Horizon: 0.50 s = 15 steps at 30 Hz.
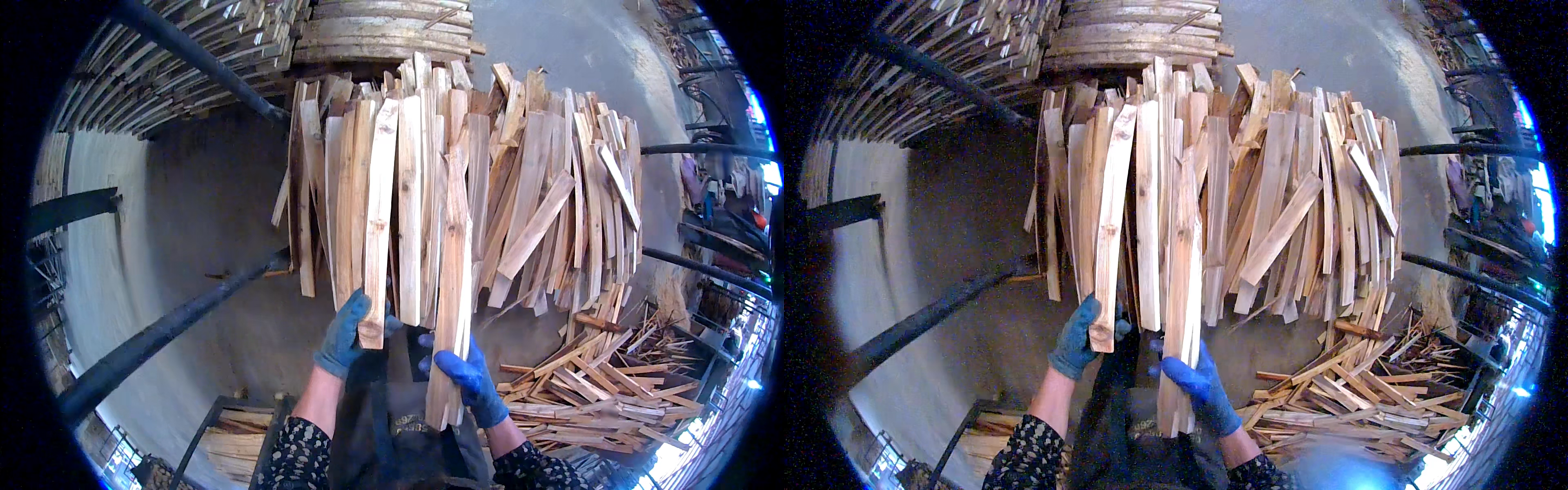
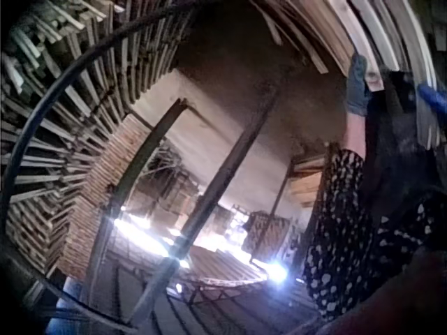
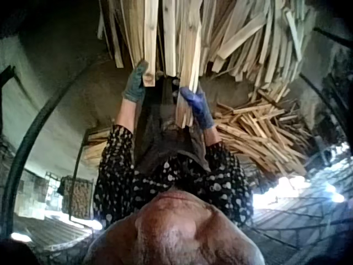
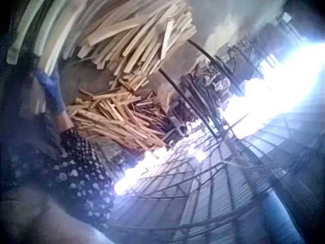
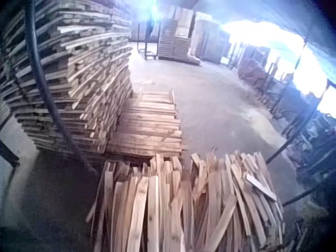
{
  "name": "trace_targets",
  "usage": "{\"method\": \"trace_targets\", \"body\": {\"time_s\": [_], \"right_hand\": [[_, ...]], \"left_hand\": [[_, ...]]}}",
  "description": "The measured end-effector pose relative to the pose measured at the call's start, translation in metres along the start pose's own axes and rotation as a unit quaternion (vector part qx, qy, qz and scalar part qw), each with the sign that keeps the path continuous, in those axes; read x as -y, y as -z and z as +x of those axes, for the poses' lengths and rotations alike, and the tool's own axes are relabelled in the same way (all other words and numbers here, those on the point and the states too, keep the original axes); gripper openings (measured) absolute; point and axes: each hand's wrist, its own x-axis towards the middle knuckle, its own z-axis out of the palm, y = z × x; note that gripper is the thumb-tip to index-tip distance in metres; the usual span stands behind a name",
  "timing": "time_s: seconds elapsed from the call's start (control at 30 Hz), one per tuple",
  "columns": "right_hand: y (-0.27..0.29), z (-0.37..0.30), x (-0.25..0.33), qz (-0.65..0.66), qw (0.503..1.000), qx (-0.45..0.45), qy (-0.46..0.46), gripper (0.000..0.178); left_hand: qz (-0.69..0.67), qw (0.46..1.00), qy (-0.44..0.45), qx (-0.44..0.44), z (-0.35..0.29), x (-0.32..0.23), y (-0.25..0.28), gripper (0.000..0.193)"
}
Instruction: The person sorts wooden planks in a workshop, picking up pieces from a large pile on the floor and stacking them onto a metal rack. The person wears blue gloves and handles the wood by hand, moving from the floor pile to the rack repeatedly.
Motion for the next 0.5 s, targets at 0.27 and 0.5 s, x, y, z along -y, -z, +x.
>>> {"method": "trace_targets", "body": {"time_s": [0.27,0.5], "right_hand": [[-0.01,0.038,0.013,-0.003,0.998,0.048,0.041,0.068],[-0.008,0.063,-0.002,0.136,0.987,0.086,-0.009,0.074]], "left_hand": [[0.145,0.989,-0.003,-0.007,-0.015,-0.001,0.012,0.043],[-0.045,0.996,0.063,0.053,-0.022,0.009,0.021,0.046]]}}
